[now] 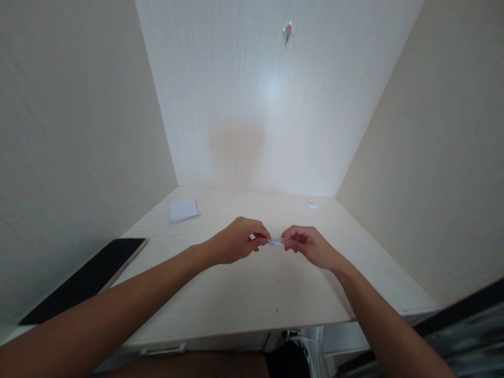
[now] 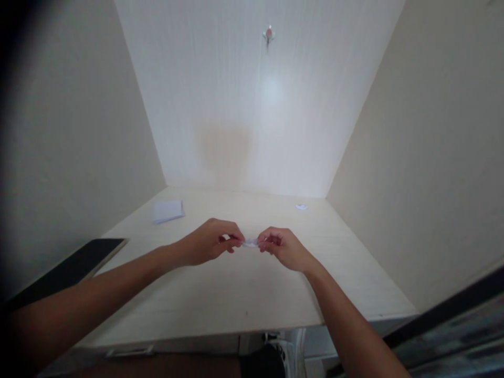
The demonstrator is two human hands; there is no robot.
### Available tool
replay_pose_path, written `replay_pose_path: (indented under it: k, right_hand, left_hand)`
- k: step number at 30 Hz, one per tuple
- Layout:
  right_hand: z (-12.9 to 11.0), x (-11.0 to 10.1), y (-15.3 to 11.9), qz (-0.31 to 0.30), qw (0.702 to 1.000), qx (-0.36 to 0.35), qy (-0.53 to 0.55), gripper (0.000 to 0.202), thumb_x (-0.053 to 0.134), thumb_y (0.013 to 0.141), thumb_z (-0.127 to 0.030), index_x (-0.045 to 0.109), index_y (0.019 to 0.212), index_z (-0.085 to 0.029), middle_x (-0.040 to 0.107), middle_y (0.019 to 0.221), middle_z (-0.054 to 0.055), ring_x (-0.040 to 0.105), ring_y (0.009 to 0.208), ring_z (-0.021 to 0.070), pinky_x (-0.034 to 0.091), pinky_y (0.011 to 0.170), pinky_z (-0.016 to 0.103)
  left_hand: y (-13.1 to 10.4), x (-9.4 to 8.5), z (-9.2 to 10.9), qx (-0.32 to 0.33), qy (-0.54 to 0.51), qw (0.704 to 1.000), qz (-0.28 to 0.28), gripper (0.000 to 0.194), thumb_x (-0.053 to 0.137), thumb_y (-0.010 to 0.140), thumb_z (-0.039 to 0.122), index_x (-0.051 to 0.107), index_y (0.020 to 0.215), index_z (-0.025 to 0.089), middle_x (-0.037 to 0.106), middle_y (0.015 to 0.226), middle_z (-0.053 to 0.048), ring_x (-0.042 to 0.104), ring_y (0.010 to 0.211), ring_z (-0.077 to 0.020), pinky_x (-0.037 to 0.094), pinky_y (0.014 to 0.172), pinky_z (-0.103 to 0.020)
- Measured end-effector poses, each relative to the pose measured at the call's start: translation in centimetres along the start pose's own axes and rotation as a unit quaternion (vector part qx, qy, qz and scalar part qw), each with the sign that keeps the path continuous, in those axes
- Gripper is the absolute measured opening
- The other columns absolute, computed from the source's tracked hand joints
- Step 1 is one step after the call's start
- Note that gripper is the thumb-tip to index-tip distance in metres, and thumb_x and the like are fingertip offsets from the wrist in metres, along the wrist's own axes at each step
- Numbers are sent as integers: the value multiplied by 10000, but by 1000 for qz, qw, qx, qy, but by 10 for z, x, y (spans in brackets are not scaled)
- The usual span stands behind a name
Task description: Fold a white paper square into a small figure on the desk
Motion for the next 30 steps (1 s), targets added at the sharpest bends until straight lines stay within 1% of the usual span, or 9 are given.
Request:
replay_pose_path:
  k: [3, 6, 8, 11, 13, 16, 19, 24, 30]
  right_hand:
    - [16, -12, -10, 59, 995, -7, -77, 184, 599, 921, -341, 679, 915, -176, 700, 794, 42, 599, 689, 151, 468, 632, 269]
    - [36, -37, -14, 96, 985, 0, -141, 175, 571, 927, -299, 699, 906, -182, 729, 844, 47, 643, 748, 162, 497, 687, 279]
    - [53, -69, -12, 122, 973, 14, -197, 191, 540, 938, -256, 711, 908, -176, 735, 864, 52, 659, 791, 169, 508, 735, 294]
    - [83, -130, 0, 140, 945, 50, -292, 178, 560, 940, -213, 720, 895, -150, 725, 942, 82, 663, 914, 201, 513, 854, 356]
    - [105, -165, 13, 128, 927, 77, -345, 179, 590, 965, -279, 689, 1034, -147, 693, 1073, 91, 651, 995, 215, 528, 897, 405]
    - [134, -199, 34, 98, 902, 106, -407, 319, 602, 972, -345, 596, 1243, -177, 612, 1259, 99, 638, 1053, 227, 556, 890, 437]
    - [156, -211, 54, 66, 884, 122, -446, 330, 604, 971, -341, 590, 1256, -176, 607, 1266, 101, 637, 1059, 231, 556, 889, 440]
    - [177, -218, 65, 43, 876, 138, -460, 325, 603, 972, -341, 593, 1252, -176, 610, 1262, 100, 638, 1054, 229, 557, 887, 437]
    - [168, -242, 52, 120, 876, 170, -436, 328, 607, 969, -338, 590, 1253, -173, 613, 1256, 99, 642, 1045, 228, 560, 879, 434]
  left_hand:
    - [15, 12, -9, -3, -13, 1000, -10, 228, 639, 887, 291, 762, 1051, 192, 748, 865, -72, 691, 701, -165, 542, 670, -251]
    - [24, 25, -18, -9, -14, 1000, -22, 446, 679, 867, 395, 655, 1280, 228, 742, 1074, -91, 716, 832, -196, 577, 728, -295]
    - [22, 30, -27, -15, 3, 1000, -27, 578, 679, 865, 435, 547, 1400, 261, 685, 1249, -104, 712, 935, -213, 586, 788, -329]
    - [8, 35, -45, -16, 52, 998, -26, 624, 631, 906, 448, 442, 1478, 285, 615, 1374, -99, 659, 1123, -240, 530, 969, -395]
    - [-5, 33, -60, -17, 91, 996, -10, 617, 608, 923, 456, 422, 1490, 299, 591, 1412, -79, 586, 1252, -257, 434, 1092, -437]
    - [-26, 35, -83, -46, 127, 991, -4, 573, 554, 945, 495, 453, 1474, 295, 544, 1464, -74, 543, 1306, -280, 401, 1118, -449]
    - [-39, 38, -93, -70, 126, 989, -18, 542, 497, 969, 507, 480, 1461, 281, 570, 1437, -74, 545, 1306, -270, 416, 1112, -423]
    - [-44, 38, -87, -90, 130, 987, -18, 501, 498, 966, 513, 553, 1401, 271, 580, 1429, -58, 526, 1326, -262, 399, 1136, -417]
    - [-42, 41, -94, -75, 136, 988, -4, 492, 510, 962, 516, 568, 1386, 274, 585, 1422, -60, 537, 1317, -260, 406, 1134, -418]
Point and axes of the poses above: each hand's wrist, its own y-axis towards the middle knuckle, its own x-axis out of the palm, z = x × y, the point moved 10 cm from there along y, towards the middle knuckle
